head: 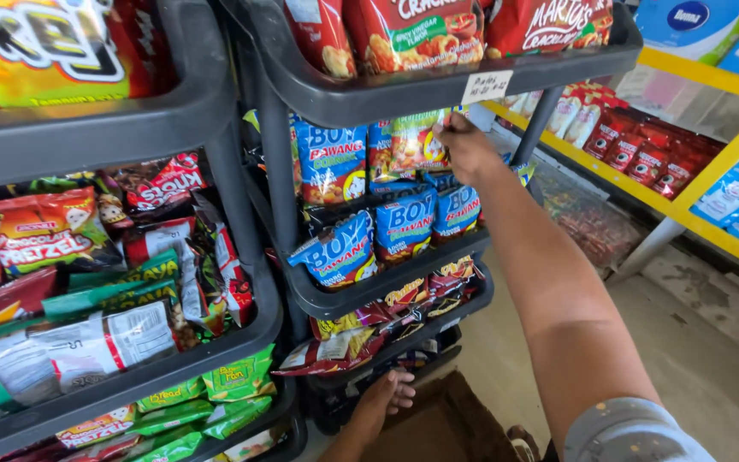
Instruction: The person sits on the floor and restocks snack packets onto a black wire rack from a cardboard box. They then stand up, pick up scattered packets from the floor, and place them into a box before moving to another rack to continue restocking.
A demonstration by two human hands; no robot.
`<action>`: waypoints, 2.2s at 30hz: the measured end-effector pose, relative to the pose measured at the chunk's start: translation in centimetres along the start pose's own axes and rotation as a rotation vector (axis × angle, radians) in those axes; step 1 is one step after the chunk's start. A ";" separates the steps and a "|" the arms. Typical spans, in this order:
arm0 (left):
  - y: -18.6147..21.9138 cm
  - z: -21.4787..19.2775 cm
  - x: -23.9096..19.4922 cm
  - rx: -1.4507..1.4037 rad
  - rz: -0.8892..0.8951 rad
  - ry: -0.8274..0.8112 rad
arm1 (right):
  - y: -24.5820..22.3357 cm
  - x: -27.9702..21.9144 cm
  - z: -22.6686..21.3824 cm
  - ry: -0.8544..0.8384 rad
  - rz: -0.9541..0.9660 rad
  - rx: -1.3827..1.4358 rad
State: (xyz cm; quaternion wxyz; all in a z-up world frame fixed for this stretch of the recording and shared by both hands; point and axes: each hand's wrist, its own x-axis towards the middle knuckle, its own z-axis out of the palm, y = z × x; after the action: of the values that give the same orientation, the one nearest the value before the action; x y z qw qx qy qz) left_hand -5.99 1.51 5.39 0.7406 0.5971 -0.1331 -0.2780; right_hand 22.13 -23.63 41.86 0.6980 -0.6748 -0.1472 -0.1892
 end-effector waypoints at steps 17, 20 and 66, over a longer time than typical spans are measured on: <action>-3.4 -1.9 -0.6 0.060 -0.202 0.039 | -0.5 -3.6 -0.4 -0.106 -0.057 -0.738; -5.9 -3.5 0.4 0.470 -0.152 0.222 | -1.8 -6.5 0.5 0.062 -0.193 -0.763; 9.0 0.1 -5.4 1.204 0.470 0.685 | 18.5 -25.4 8.1 0.239 0.623 0.553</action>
State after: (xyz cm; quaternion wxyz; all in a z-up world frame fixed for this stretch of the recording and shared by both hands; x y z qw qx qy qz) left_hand -8.15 5.71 14.74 0.3241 0.9100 -0.1485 0.2118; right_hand 8.62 -13.54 14.11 0.8883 -0.4481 0.1004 0.0003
